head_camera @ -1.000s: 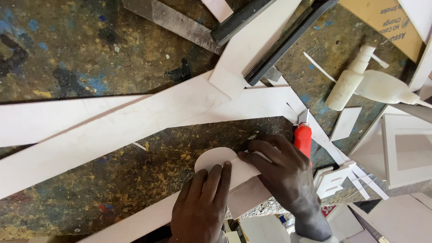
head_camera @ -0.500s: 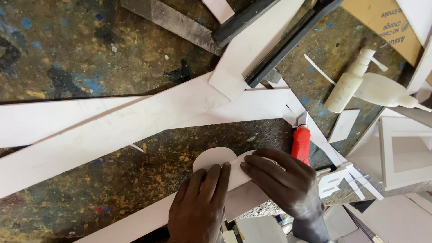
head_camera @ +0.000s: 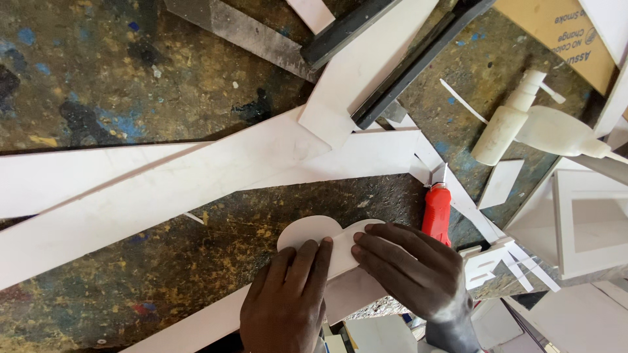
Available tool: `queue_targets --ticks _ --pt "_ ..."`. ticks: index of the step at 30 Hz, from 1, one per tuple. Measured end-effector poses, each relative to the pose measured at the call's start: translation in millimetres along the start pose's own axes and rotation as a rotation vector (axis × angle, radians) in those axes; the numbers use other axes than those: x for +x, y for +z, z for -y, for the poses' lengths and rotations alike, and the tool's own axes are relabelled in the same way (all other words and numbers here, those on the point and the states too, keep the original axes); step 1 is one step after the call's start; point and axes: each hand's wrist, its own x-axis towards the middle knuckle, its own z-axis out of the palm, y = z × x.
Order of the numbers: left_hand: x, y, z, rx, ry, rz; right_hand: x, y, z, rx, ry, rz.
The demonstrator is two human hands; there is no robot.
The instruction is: The person uses a soldering iron to heat the edges of a white curved wooden piece and then presses it against a larger white wooden frame on the workbench. The person repeats this heating and pressing process on different sections of the curved piece to join it to the frame.
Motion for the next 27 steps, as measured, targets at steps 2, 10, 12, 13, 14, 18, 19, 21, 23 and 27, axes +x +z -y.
queue_targets --ticks 2,10,12,13,14,18,19,21,23,27 --pt "3.9 -1.0 0.3 0.006 0.024 -0.043 -3.4 1.2 -0.4 0.011 0.039 -0.002" --pt "3.7 -0.9 -7.8 0.039 -0.036 -0.026 -1.7 5.8 3.8 0.015 0.099 -0.036" --pt "3.8 -2.6 -5.9 0.016 -0.046 -0.044 -1.4 1.1 4.7 0.050 0.132 -0.017" --pt "3.2 -3.9 -3.6 -0.013 -0.025 -0.006 -2.6 -1.7 4.6 0.028 0.143 0.032" --pt "2.9 -5.2 -1.1 -0.042 -0.003 0.032 -3.8 -4.4 4.3 0.006 0.155 0.080" --pt "2.3 1.0 -1.4 0.010 -0.009 -0.038 3.5 2.6 -0.8 -0.046 0.107 -0.008" --pt "0.2 3.2 -1.1 0.025 -0.004 -0.021 4.7 2.8 -2.4 -0.048 0.086 0.006" --pt "-2.3 5.8 -1.0 0.036 0.009 -0.001 4.9 3.8 -3.8 -0.053 0.071 0.020" --pt "-1.4 5.6 -0.6 0.041 0.010 -0.042 6.3 5.6 -5.7 -0.075 0.063 0.005" --pt "5.3 -2.3 -2.4 0.034 0.050 -0.065 7.9 3.4 -1.4 -0.047 0.103 0.036"
